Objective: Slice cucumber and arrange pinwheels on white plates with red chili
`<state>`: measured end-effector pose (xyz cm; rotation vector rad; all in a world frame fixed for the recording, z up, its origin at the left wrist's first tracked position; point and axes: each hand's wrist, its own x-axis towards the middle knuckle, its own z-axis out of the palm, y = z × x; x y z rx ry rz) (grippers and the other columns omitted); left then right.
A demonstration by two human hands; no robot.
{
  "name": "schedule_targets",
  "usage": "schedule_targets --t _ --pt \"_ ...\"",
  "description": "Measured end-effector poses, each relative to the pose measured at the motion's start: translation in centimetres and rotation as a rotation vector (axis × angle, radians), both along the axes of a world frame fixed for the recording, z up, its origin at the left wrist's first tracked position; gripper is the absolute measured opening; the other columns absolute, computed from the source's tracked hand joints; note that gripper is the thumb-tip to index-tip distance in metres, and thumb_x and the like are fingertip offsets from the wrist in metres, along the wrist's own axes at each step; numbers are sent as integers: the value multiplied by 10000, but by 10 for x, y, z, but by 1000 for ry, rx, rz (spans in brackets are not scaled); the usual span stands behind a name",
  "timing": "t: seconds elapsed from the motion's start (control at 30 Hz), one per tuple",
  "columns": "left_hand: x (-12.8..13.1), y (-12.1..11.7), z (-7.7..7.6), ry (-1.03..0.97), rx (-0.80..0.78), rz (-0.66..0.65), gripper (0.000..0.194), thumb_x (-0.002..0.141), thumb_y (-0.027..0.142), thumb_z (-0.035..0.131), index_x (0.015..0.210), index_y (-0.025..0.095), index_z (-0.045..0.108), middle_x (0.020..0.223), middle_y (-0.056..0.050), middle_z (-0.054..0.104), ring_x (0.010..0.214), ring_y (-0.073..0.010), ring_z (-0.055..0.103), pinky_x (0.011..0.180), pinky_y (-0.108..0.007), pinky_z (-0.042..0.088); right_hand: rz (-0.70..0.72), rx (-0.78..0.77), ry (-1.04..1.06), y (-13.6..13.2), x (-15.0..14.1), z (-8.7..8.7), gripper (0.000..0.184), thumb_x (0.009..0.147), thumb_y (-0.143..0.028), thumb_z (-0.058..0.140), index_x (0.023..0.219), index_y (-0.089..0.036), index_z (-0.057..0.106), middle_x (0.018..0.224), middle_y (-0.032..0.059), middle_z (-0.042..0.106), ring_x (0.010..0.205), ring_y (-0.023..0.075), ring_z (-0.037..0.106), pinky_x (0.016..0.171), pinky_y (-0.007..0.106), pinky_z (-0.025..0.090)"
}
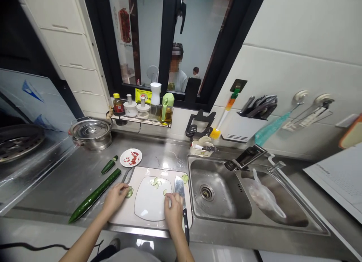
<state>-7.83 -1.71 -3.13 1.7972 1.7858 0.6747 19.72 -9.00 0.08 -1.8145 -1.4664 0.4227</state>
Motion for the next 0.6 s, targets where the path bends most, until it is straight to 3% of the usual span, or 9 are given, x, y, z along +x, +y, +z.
schedule_targets --t 0.2,0.47,0.6 --pt "5 -8 -1 -179 -42 53 275 825 389 495 927 219 686 775 -27 710 742 -195 652 714 -280 473 63 -23 98 -1 -14 9 256 853 -292 473 876 -208 714 883 88 682 915 252 606 832 358 463" --pt "44 -28 11 -575 -95 -36 384 743 518 591 912 186 686 848 -63 697 751 -203 628 719 -300 493 206 -124 310 2 -64 14 306 827 -359 536 1029 -192 695 922 89 701 896 243 623 837 355 470" --pt "63 -42 18 -689 -152 -57 404 710 518 636 942 189 668 727 -25 619 676 -177 580 688 -282 476 269 -180 426 5 -78 17 216 820 -348 533 877 -184 661 850 61 691 795 206 617 755 312 462"
